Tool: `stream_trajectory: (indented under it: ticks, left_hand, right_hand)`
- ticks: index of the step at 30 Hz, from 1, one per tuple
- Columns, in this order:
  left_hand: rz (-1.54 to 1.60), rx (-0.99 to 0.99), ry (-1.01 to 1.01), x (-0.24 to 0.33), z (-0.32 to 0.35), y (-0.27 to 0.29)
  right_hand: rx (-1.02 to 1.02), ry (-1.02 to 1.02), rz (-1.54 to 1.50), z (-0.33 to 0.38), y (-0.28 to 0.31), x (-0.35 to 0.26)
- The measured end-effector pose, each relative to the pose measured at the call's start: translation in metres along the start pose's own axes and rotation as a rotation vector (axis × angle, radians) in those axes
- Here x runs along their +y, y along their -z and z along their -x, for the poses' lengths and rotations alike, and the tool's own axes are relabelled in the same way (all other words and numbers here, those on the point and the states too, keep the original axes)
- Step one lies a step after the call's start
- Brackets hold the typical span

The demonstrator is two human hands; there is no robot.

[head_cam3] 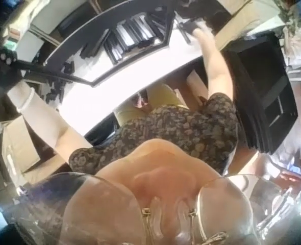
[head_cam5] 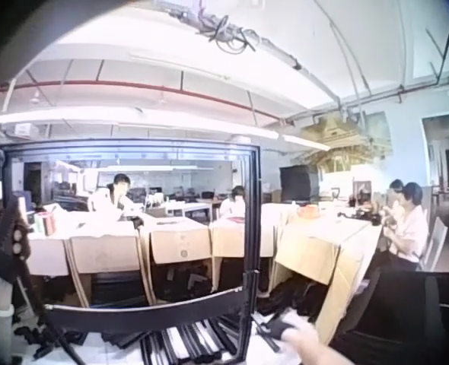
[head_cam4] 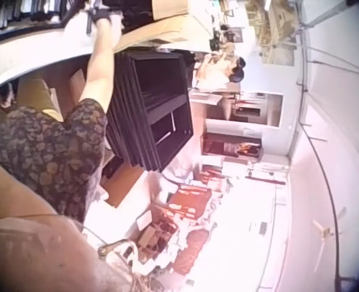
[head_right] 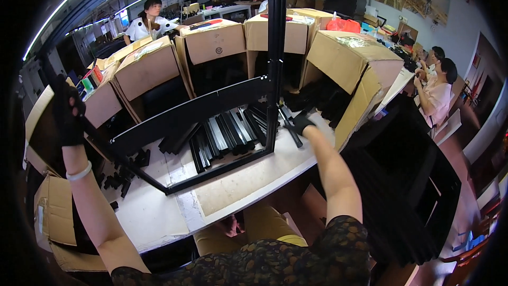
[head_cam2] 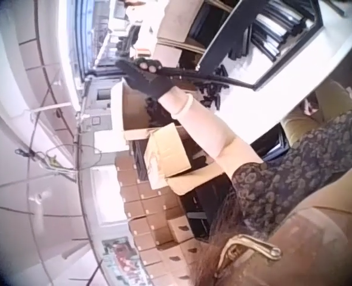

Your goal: The recorder is assembling black plastic frames by connecting separate long and short pieces together at a workbench.

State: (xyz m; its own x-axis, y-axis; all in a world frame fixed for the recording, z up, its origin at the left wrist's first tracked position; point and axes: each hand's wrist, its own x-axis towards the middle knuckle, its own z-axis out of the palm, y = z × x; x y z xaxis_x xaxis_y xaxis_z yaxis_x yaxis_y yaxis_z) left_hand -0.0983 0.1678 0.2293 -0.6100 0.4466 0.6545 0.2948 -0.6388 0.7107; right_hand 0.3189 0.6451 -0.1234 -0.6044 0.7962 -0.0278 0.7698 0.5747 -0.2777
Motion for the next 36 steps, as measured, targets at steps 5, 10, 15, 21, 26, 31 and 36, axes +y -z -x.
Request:
stream_trajectory:
  ticks: [5, 10, 15, 21, 26, 31, 36]
  left_hand:
    - [-0.044, -0.033, 0.004, 0.006, 0.003, -0.007]
    - [-0.054, -0.036, 0.039, -0.005, -0.008, 0.013]
    - [0.008, -0.025, 0.046, -0.002, -0.007, -0.002]
    - [-0.089, -0.029, 0.054, -0.002, -0.007, -0.001]
    - [-0.131, -0.018, 0.071, 0.003, -0.003, -0.005]
    - [-0.063, -0.104, -0.026, -0.009, -0.005, -0.014]
    - [-0.138, -0.115, -0.002, -0.003, -0.014, 0.002]
  right_hand:
    - [0.021, -0.236, -0.036, 0.036, -0.020, -0.052]
    - [-0.161, -0.388, -0.749, 0.063, 0.042, -0.056]
    - [0.263, -0.206, -0.626, 0.134, 0.199, -0.068]
    - [0.586, 0.071, -0.232, 0.243, 0.452, -0.153]
    - [0.631, 0.706, -0.565, 0.256, 0.514, -0.197]
    - [-0.063, 1.068, -0.172, 0.243, 0.518, -0.208]
    - [0.797, 0.061, -0.040, 0.267, 0.445, -0.277]
